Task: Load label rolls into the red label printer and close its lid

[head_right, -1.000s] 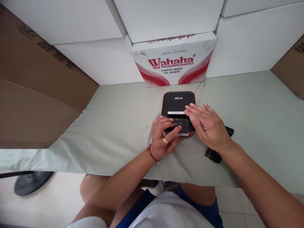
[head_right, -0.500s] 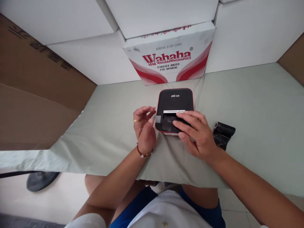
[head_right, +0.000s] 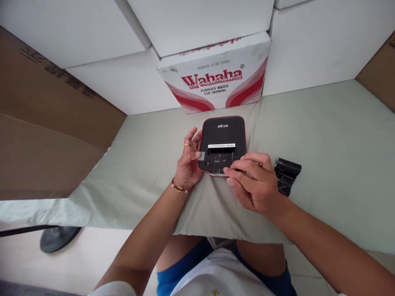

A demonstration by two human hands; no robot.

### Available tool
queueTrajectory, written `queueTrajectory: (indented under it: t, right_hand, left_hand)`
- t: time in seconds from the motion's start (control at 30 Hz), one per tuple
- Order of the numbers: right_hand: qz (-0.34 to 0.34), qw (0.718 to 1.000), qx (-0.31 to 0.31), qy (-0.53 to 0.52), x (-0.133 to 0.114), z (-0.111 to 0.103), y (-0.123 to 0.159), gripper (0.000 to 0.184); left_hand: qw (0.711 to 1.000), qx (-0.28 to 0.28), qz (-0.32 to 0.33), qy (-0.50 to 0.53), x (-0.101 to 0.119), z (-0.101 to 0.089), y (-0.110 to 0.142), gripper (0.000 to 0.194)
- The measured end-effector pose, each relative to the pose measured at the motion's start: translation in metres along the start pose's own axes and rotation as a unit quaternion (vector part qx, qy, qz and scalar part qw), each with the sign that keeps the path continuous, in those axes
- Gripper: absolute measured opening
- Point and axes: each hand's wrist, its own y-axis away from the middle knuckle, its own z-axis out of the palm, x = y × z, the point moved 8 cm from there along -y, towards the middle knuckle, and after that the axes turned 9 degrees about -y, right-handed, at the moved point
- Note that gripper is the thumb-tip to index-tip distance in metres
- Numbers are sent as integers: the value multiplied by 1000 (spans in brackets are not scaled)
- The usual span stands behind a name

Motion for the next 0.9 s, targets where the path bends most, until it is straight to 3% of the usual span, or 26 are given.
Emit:
queueTrajectory:
  t: [0.37, 0.47, 0.6, 0.73, 0.83, 0.9]
  right_hand:
    - [12, 999, -11, -29, 0, 5, -12, 27]
    - [66, 993, -90, -34, 7, 5, -31, 38]
    - [179, 952, -249, -10, 30, 12, -65, 44]
    - [206, 885, -388, 156, 52, 42, -90, 29]
    - [236, 831, -435, 254, 69, 69, -95, 28]
    - [257, 826, -428, 262, 78, 82, -96, 26]
  left_hand:
    - [997, 47, 26, -47, -14, -1, 0, 65]
    - [999, 31, 20, -8, -19, 2, 0, 64]
    - [999, 8, 10, 51, -19, 9, -1, 63]
    - [993, 46, -37, 106, -21, 8, -3, 51]
    - [984, 75, -91, 136, -27, 7, -4, 40]
    - [983, 87, -98, 131, -28, 7, -4, 35]
